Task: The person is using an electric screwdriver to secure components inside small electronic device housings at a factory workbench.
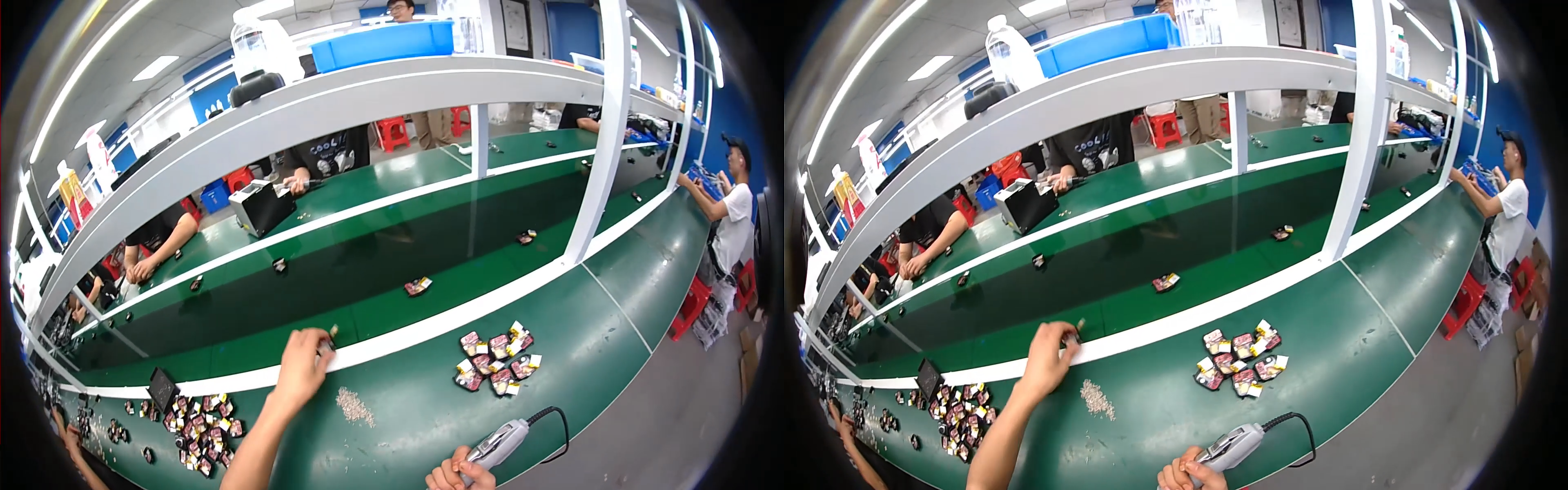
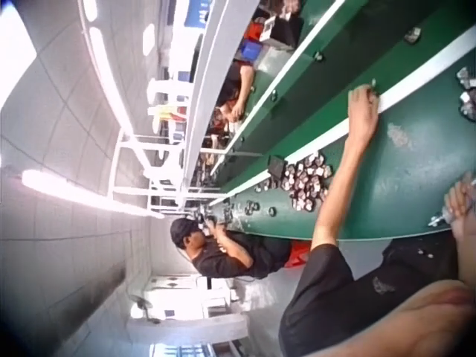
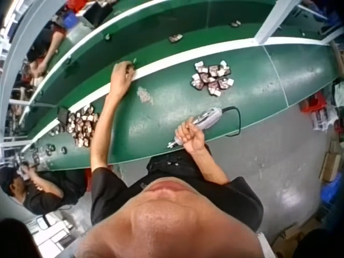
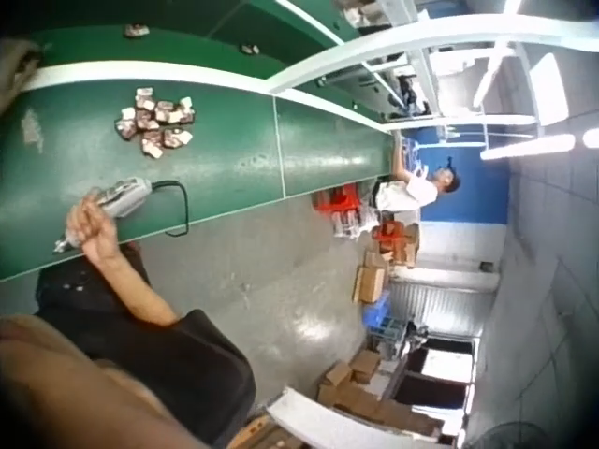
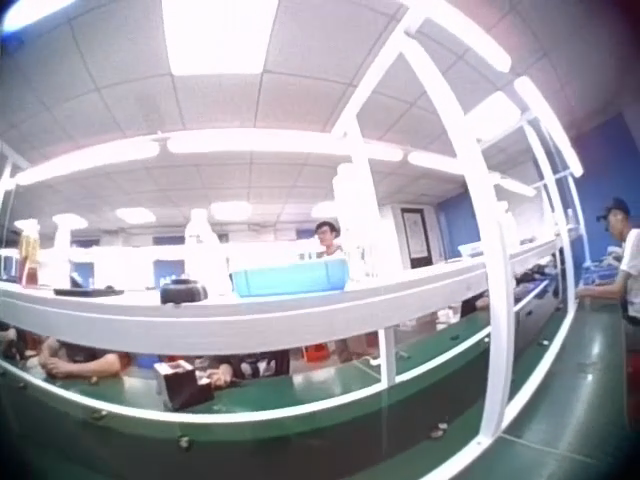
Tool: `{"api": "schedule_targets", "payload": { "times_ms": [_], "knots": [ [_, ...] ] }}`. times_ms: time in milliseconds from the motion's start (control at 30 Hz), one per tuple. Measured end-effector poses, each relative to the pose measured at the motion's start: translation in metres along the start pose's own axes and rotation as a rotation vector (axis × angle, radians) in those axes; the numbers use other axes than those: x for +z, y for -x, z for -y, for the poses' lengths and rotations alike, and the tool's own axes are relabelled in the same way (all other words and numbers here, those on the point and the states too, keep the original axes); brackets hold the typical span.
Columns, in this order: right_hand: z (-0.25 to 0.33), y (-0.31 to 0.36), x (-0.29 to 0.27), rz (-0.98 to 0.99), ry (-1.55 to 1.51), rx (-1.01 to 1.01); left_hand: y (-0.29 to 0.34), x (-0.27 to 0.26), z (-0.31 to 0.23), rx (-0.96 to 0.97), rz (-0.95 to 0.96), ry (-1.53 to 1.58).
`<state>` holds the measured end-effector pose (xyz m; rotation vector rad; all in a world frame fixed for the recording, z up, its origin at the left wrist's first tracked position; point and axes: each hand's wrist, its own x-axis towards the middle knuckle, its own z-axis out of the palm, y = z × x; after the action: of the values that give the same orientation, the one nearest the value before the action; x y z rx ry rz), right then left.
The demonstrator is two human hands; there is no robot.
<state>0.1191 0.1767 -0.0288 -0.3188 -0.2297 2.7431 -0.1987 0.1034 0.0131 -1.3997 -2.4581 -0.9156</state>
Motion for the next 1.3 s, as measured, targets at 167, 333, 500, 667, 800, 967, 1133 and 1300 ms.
{"api": "schedule_targets", "payload": {
  "times_ms": [167, 333, 500, 667, 800, 967, 1133, 1300],
  "knots": [
    [0.006, 0.018, 0.0, -0.023, 0.067, -0.006, 0.066, 0.009, -0.109, 0.355, 0.29, 0.166],
    [0.017, 0.04, -0.001, -0.084, 0.131, -0.026, 0.119, 0.018, -0.149, 0.4, 0.386, 0.258],
    [0.018, 0.048, 0.005, -0.122, 0.126, -0.047, 0.125, 0.023, -0.154, 0.355, 0.367, 0.339],
    [0.016, 0.05, 0.006, -0.166, 0.145, -0.022, 0.129, 0.03, -0.162, 0.275, 0.38, 0.334],
    [0.014, 0.052, 0.009, -0.244, 0.141, -0.054, 0.127, 0.035, -0.165, 0.251, 0.364, 0.3],
    [0.008, 0.055, 0.014, -0.32, 0.172, -0.071, 0.135, 0.046, -0.162, 0.386, 0.289, 0.095],
    [-0.001, 0.057, 0.016, -0.548, 0.223, -0.072, 0.144, 0.044, -0.169, 0.604, 0.188, 0.002],
    [-0.002, 0.062, 0.007, -0.536, 0.231, -0.123, 0.149, 0.04, -0.175, 0.658, 0.098, -0.082]
  ]
}}
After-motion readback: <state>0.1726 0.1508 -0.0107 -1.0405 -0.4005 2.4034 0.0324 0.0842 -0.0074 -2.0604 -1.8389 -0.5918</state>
